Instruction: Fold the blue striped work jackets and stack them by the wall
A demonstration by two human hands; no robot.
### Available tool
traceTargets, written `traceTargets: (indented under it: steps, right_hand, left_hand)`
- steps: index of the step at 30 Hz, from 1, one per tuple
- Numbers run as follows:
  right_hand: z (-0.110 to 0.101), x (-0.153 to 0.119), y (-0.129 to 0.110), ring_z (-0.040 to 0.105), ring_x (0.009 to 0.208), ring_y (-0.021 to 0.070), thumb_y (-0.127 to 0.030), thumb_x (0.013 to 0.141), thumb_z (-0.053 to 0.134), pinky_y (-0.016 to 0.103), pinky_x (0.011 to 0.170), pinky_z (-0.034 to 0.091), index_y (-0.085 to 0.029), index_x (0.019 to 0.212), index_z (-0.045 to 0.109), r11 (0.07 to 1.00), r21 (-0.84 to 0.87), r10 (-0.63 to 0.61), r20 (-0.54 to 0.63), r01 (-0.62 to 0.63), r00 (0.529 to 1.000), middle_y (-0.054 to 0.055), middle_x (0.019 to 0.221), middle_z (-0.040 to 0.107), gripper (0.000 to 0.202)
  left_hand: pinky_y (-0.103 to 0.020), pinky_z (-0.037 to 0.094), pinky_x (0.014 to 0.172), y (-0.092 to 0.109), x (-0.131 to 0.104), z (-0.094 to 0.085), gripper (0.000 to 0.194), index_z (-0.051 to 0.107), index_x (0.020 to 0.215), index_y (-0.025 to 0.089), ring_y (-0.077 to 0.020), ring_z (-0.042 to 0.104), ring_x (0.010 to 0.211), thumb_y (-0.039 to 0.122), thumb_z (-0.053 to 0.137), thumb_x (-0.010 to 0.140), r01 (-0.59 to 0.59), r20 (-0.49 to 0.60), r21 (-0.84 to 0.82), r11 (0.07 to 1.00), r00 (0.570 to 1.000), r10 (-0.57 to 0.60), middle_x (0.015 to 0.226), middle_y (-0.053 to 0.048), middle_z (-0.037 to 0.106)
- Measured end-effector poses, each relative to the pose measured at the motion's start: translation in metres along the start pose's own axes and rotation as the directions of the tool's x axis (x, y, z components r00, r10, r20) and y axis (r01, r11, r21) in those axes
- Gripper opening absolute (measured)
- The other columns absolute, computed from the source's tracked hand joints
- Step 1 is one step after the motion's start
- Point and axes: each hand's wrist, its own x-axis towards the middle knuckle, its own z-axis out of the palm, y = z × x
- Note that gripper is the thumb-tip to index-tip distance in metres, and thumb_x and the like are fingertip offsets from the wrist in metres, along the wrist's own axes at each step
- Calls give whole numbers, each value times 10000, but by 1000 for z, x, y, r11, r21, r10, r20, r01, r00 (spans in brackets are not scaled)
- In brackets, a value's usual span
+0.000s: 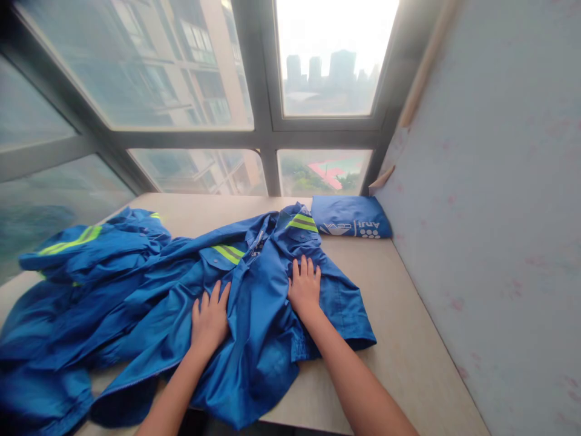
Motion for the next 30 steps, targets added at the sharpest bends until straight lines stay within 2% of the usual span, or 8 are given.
traceTargets:
  steps: [8, 16, 18, 20, 23, 26, 28, 30]
  right_hand:
    - [6, 24, -9, 250, 1439, 354, -298, 937, 426, 558, 1145, 161, -163, 1471, 416, 1000, 16, 18, -9, -17, 1000, 163, 1574, 299, 551]
    - [5, 15, -9, 265, 1441, 327, -311, 894, 512, 517, 1148, 199, -207, 1467, 433, 991, 39, -133, 75, 131, 988, 119, 1586, 289, 588]
    - [-3, 21, -8, 341, 1404, 307, -301, 885, 523, 481, 1126, 261, -239, 1449, 461, 984, 71, -171, 118, 163, 978, 100, 1553, 368, 571]
    - [-14, 37, -3, 475, 1302, 263, -300, 915, 472, 413, 1069, 352, -270, 1423, 490, 979, 123, -180, 140, 163, 974, 77, 1446, 519, 509]
    - [-32, 78, 22, 525, 1235, 240, -313, 963, 373, 370, 1030, 395, -233, 1413, 492, 989, 114, -101, 44, 96, 994, 86, 1368, 585, 472]
    - [-38, 124, 71, 300, 1412, 326, -335, 928, 470, 510, 1117, 276, -190, 1471, 404, 997, -68, 21, -69, -26, 997, 132, 1557, 345, 566]
    - [-35, 148, 110, 182, 1456, 367, -381, 926, 497, 610, 1117, 209, -213, 1509, 332, 980, -164, 109, -59, -117, 992, 130, 1613, 204, 629]
    - [-27, 161, 149, 154, 1467, 360, -424, 971, 410, 644, 1112, 182, -244, 1509, 333, 961, -206, 181, -27, -182, 983, 114, 1618, 193, 573]
  left_hand:
    - [-572, 279, 1110, 10, 32, 9, 579, 395, 1495, 179, -385, 382, 1344, 144, 330, 920, 66, -32, 12, 998, 997, -66, 1567, -138, 337]
    - [-547, 310, 1104, 12, 24, 5, 590, 400, 1492, 190, -363, 401, 1332, 105, 346, 911, 39, -43, 37, 999, 998, -38, 1559, -123, 359]
    - [-540, 325, 1097, 13, 18, 3, 587, 404, 1490, 184, -359, 417, 1319, 95, 337, 914, 27, -47, 69, 997, 999, -24, 1555, -123, 364]
    - [-532, 335, 1095, 14, 11, 0, 584, 409, 1487, 186, -354, 429, 1311, 94, 342, 914, 16, -45, 83, 996, 999, -12, 1555, -118, 366]
    - [-522, 342, 1095, 14, 5, -4, 582, 420, 1481, 187, -352, 437, 1307, 99, 371, 908, 6, -30, 83, 997, 1000, -3, 1553, -117, 370]
    - [-524, 348, 1092, 14, 3, -6, 578, 428, 1477, 184, -358, 438, 1308, 99, 374, 907, 9, -15, 83, 996, 1000, -7, 1550, -116, 377]
    - [-528, 347, 1094, 14, 3, -6, 582, 426, 1477, 190, -359, 432, 1314, 93, 366, 907, 13, -15, 81, 997, 1000, -12, 1550, -109, 381]
    - [-531, 340, 1101, 14, 4, -5, 593, 424, 1478, 196, -355, 424, 1324, 82, 364, 900, 14, -14, 73, 997, 1000, -13, 1552, -104, 379]
